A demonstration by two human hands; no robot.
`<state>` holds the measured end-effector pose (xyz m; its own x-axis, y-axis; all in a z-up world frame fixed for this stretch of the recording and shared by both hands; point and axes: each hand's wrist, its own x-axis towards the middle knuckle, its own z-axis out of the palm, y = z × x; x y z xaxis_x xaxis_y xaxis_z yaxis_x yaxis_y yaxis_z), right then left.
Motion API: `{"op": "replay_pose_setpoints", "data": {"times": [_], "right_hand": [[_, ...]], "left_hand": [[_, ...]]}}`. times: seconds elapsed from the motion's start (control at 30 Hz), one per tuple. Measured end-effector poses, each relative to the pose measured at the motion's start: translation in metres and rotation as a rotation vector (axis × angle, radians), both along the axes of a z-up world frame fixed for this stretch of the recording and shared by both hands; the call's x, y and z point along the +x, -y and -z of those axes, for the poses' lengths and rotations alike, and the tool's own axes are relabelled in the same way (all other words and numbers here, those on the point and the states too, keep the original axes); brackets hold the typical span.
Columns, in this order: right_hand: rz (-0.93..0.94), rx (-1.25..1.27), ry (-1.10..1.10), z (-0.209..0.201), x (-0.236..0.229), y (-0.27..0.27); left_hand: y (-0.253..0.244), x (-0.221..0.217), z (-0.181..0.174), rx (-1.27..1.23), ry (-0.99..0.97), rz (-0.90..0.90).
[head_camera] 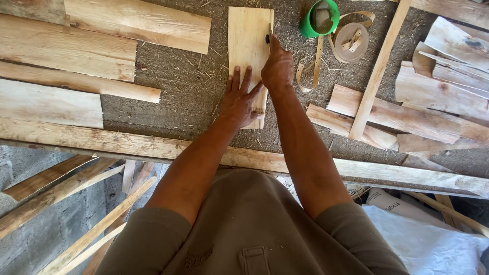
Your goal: Shaving the edges of thin wood strips and arranging them on a workbench.
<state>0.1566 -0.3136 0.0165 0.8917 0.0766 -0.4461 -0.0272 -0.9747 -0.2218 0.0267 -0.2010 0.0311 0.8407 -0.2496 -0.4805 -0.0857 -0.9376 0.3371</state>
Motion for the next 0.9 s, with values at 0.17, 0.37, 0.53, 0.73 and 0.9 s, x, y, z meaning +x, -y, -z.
{"op": "replay_pose_setpoints", "data": {"times": [0.17, 0.37, 0.53, 0.73, 0.9], "right_hand": [[0.040, 0.043, 0.010, -0.012, -0.013, -0.001], [0.047, 0.001, -0.014, -0.012, -0.021, 0.002], [-0.011, -0.029, -0.001, -0.008, -0.026, 0.005], [0.088, 0.109, 0.005, -0.013, -0.038, 0.008], [0.112, 0.150, 0.004, -0.014, -0.044, 0.010]], "left_hand": [[0.000, -0.001, -0.002, -0.007, 0.029, -0.011], [0.001, -0.004, 0.002, -0.007, 0.040, -0.016], [-0.001, -0.001, -0.008, 0.013, 0.005, -0.008], [0.001, -0.002, 0.004, 0.007, 0.022, -0.016], [0.001, -0.003, -0.003, -0.012, 0.027, -0.045]]}}
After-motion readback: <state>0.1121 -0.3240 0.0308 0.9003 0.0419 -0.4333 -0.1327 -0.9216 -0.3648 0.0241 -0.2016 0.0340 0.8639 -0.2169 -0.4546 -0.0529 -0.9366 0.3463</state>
